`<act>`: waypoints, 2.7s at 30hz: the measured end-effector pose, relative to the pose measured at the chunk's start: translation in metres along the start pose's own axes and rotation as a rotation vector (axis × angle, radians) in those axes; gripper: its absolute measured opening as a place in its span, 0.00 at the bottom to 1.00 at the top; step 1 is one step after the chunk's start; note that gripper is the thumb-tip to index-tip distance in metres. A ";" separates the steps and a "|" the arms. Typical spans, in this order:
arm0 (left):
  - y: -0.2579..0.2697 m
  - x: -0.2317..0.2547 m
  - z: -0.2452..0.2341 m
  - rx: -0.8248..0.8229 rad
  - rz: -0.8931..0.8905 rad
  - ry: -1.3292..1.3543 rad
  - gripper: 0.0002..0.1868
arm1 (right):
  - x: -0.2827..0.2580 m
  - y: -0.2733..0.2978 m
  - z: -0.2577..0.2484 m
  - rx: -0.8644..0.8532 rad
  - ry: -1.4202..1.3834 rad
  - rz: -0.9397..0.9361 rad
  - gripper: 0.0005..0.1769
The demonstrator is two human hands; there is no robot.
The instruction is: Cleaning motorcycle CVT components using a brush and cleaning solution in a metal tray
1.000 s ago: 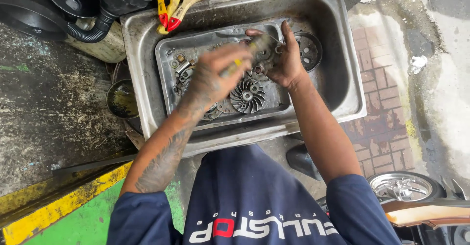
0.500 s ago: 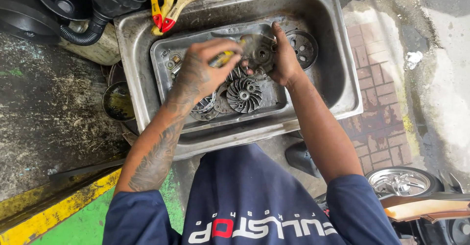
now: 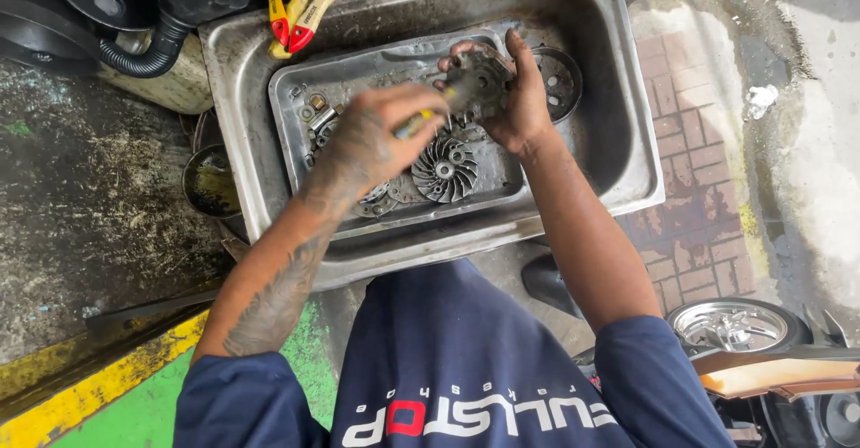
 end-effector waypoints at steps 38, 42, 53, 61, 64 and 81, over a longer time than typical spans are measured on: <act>-0.038 0.023 -0.022 -0.190 0.065 0.271 0.14 | 0.030 0.019 -0.024 0.088 0.066 0.306 0.53; -0.032 -0.007 -0.026 -0.182 0.040 0.154 0.10 | 0.032 0.016 -0.026 0.088 0.064 0.346 0.56; -0.025 0.012 -0.007 -0.294 -0.024 0.021 0.10 | 0.027 0.018 -0.030 0.196 0.170 0.304 0.51; -0.031 0.021 -0.053 -0.096 -0.007 0.101 0.07 | 0.018 0.012 -0.048 0.345 0.126 0.162 0.43; -0.031 0.029 -0.032 -0.062 0.025 0.350 0.10 | 0.023 0.008 -0.059 0.358 0.122 0.100 0.35; -0.023 -0.013 -0.028 -0.033 0.026 0.081 0.08 | 0.007 0.008 -0.041 0.121 0.641 -0.121 0.29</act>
Point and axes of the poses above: each hand's wrist, its own y-axis away from the middle knuckle, its own z-axis out of the palm, x = y × z, the point moved 10 cm from there along -y, towards the middle knuckle, and after that the axes turned 6 degrees about z, right-handed, at the moved point
